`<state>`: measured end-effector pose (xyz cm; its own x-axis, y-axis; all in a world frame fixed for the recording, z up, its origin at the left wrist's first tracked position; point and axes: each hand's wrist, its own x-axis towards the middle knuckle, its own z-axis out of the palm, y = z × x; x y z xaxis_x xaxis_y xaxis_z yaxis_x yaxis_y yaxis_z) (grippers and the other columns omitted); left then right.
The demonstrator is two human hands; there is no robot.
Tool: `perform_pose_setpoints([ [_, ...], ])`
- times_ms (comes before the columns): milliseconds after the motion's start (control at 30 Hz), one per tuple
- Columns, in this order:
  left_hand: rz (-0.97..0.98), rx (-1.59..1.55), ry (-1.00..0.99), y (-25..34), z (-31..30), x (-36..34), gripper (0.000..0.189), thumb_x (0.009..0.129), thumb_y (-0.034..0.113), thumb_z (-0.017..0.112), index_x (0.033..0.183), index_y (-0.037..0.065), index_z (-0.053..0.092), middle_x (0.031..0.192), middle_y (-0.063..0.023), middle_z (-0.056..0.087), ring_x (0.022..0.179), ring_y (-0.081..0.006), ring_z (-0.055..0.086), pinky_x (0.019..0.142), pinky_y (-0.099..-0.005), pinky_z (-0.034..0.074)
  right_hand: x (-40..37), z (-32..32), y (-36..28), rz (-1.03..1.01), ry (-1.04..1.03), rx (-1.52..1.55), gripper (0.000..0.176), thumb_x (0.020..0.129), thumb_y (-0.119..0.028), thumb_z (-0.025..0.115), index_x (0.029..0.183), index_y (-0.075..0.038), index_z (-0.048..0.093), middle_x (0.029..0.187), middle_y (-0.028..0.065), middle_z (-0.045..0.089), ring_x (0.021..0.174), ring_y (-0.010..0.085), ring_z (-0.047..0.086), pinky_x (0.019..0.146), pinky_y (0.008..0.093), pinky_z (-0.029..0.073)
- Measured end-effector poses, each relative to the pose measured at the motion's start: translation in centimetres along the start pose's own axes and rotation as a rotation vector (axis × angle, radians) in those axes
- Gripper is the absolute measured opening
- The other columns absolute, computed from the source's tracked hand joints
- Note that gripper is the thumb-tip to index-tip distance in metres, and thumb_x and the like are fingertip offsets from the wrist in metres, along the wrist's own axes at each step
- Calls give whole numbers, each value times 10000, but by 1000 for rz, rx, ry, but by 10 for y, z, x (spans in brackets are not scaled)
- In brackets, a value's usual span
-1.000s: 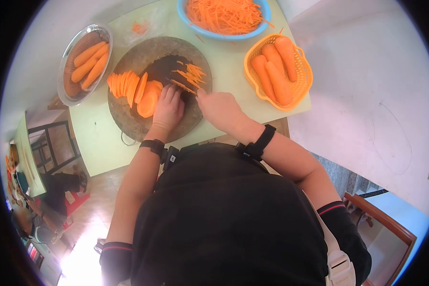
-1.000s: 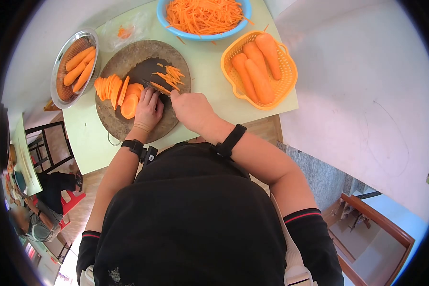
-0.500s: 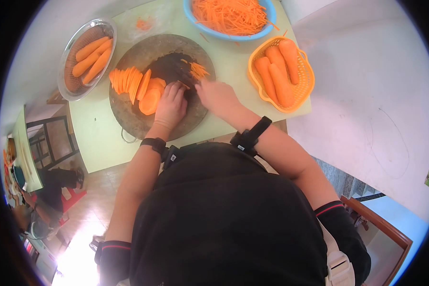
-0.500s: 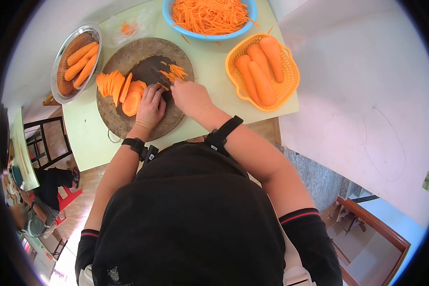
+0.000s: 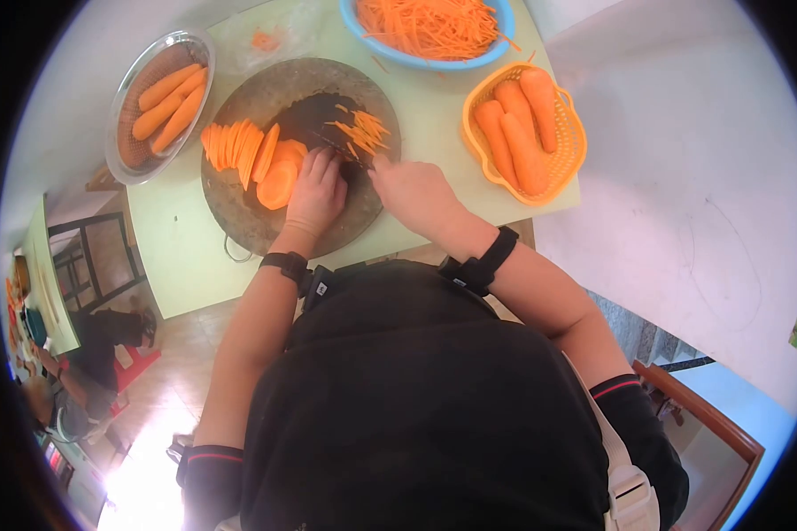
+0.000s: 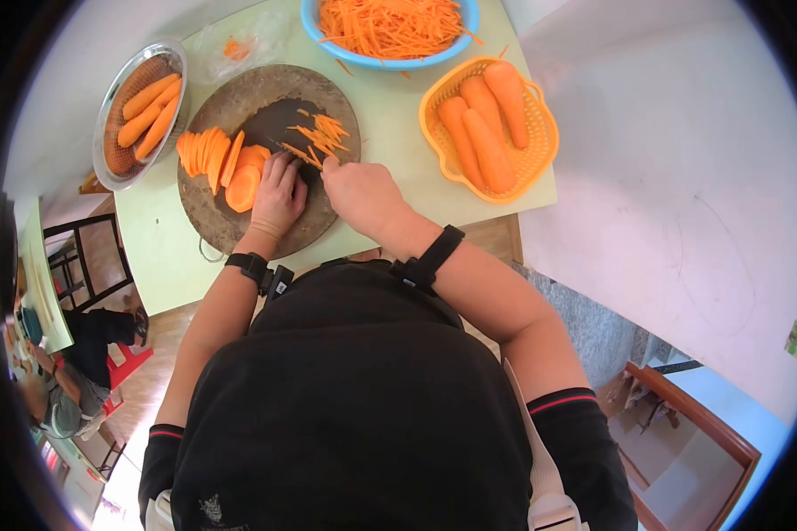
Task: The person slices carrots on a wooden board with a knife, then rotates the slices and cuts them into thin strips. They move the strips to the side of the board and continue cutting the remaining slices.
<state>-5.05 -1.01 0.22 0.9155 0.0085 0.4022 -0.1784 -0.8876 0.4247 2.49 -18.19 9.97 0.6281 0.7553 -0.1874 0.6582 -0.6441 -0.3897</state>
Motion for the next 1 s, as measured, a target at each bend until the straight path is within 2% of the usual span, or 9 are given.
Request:
perform_pose_setpoints([
  [67, -5, 8, -10, 0, -1, -1, 357, 731, -3, 608, 1084, -50, 587, 1142, -176, 550, 1133, -354, 514, 949, -410, 481, 0, -2, -4, 9, -39, -50, 146, 879, -115, 525, 955, 8, 548, 703, 175, 674, 665, 336, 684, 611, 431, 546],
  [200, -14, 13, -15, 0, -1, -1, 355, 730, 5, 610, 1080, -50, 589, 1142, -179, 552, 1136, -358, 514, 956, -412, 480, 4, 3, -11, 11, -64, -46, 152, 844, -82, 527, 955, 21, 545, 713, 189, 674, 680, 339, 688, 615, 433, 547],
  [400, -10, 1, -10, 1, -2, 0, 352, 725, 8, 613, 1072, -49, 592, 1136, -179, 555, 1131, -359, 516, 953, -414, 479, 18, 9, -12, 44, -39, 32, 164, 857, -96, 517, 961, 29, 537, 729, 199, 675, 708, 349, 689, 629, 444, 547],
  [567, -12, -46, 8, 1, -2, 2, 333, 735, -36, 614, 1067, -23, 588, 1123, -166, 553, 1107, -352, 539, 939, -410, 480, 21, 4, 4, 153, 9, 84, 228, 958, -211, 483, 930, -1, 567, 705, 192, 662, 685, 370, 671, 619, 465, 535],
  [667, -24, -67, 16, 3, -4, 3, 335, 735, -48, 609, 1067, -19, 584, 1121, -161, 551, 1093, -348, 544, 930, -407, 481, 16, -3, 7, 139, 47, 66, 282, 983, -263, 467, 907, -16, 579, 690, 190, 654, 674, 372, 664, 608, 474, 530],
  [1000, -19, -33, 22, 1, -1, 0, 328, 733, -48, 608, 1060, -32, 585, 1121, -174, 546, 1085, -354, 539, 927, -409, 476, -2, -3, -6, 50, -22, 19, 263, 981, -244, 475, 965, 7, 554, 675, 169, 659, 642, 352, 667, 591, 451, 534],
])
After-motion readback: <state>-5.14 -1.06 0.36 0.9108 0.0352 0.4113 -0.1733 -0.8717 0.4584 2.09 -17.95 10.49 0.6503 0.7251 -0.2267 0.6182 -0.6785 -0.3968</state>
